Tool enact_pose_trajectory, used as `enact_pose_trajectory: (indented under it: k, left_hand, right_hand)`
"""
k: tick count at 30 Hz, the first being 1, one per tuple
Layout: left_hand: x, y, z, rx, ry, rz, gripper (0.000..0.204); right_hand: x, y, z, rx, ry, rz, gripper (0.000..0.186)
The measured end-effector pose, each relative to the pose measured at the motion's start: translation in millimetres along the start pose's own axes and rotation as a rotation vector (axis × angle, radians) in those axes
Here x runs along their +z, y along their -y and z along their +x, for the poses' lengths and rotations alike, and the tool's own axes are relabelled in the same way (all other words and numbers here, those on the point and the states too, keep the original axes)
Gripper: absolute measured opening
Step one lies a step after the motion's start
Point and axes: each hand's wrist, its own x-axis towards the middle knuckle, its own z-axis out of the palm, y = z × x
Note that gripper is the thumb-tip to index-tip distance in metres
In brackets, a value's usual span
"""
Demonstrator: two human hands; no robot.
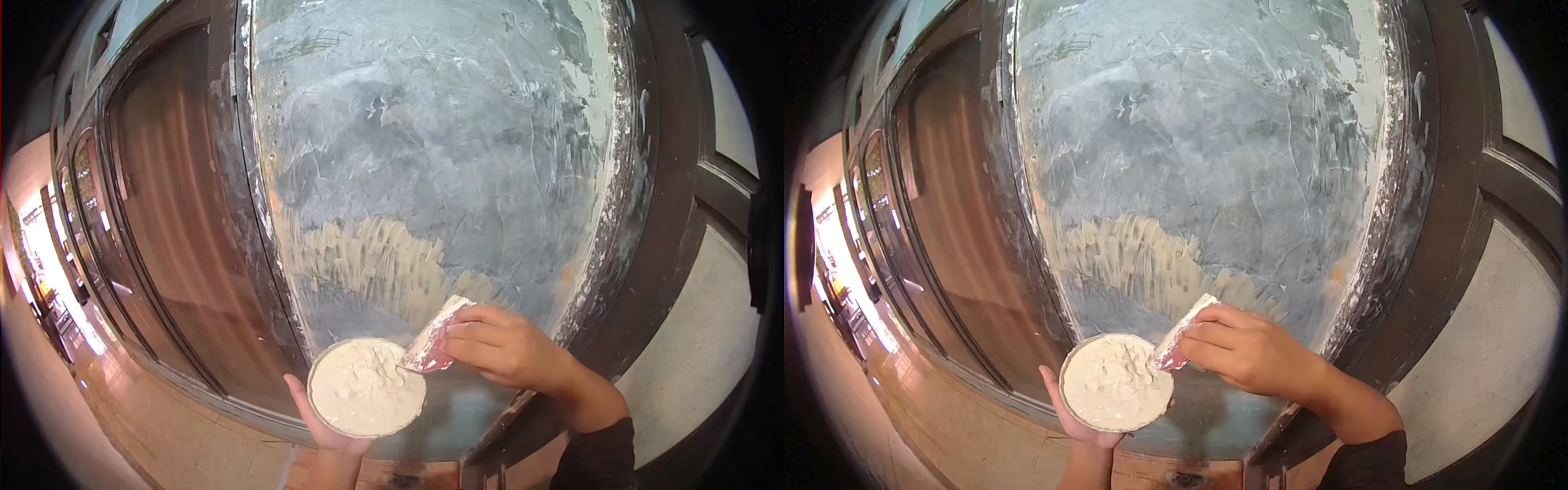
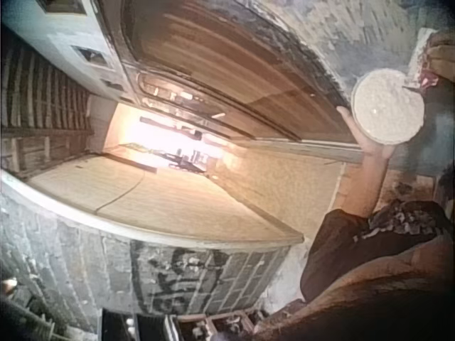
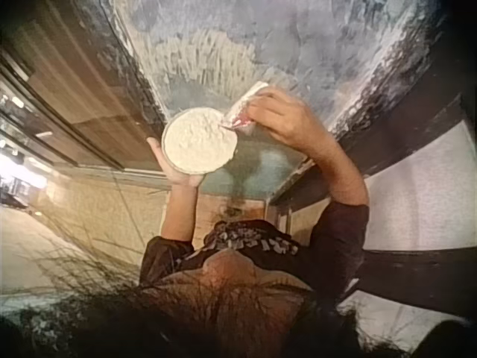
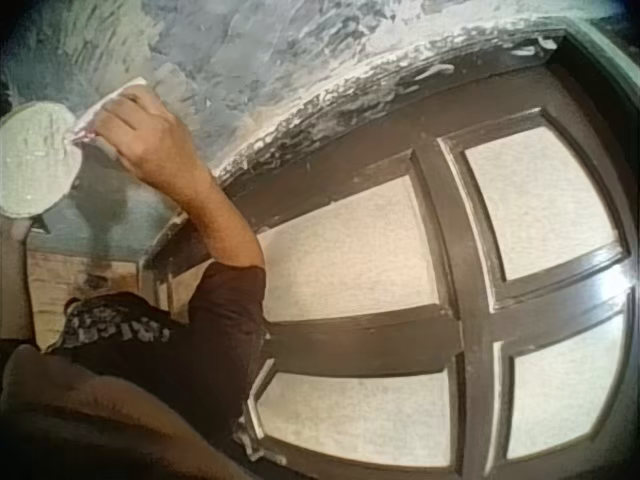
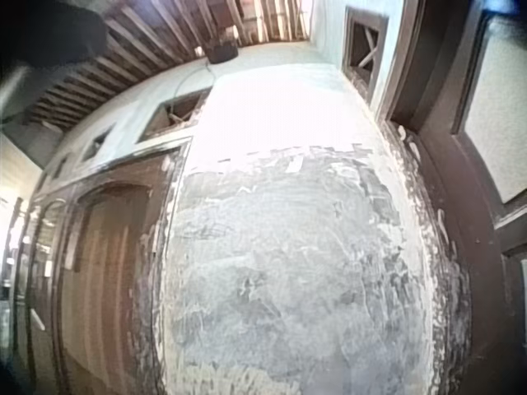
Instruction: The person applies wall putty to a wall surface with a putty knife, spreading the filler from a container onto the wall.
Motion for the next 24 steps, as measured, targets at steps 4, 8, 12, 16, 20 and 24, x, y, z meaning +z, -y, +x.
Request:
enact_pose_trajectory:
  k: [4,8,12,16,20,24]
  left_hand:
    - [2.9,1.5,0.6,-0.018,-0.006,-0.024,0.103]
    - [-2.7,5.7,4.4,-0.002,0.023,-0.005,0.103]
    - [-3.6,9.4,6.3,-0.019,0.089,-0.003,0.105]
    - [-0.7,10.9,7.4,-0.068,0.156,-0.039,0.105]
    - [-7.4,10.8,9.0,-0.071,0.114,-0.043,0.106]
    - [-11.0,10.6,10.6,-0.069,0.194,-0.069,0.106]
  right_hand:
    - [-0.4,-0.8,-5.6,0.027,0.001,-0.036,0.030]
    - [1.0,-6.0,-12.4,0.043,-0.050,-0.084,0.033]
    - [8.3,-10.1,-21.7,0.079,-0.100,-0.113,0.034]
    - [9.4,-10.7,-25.2,0.097,-0.122,-0.121,0.035]
    - [7.8,-14.9,-24.6,0.123,-0.187,-0.149,0.031]
    - [3.1,-31.8,-26.6,0.206,-0.298,-0.212,0.024]
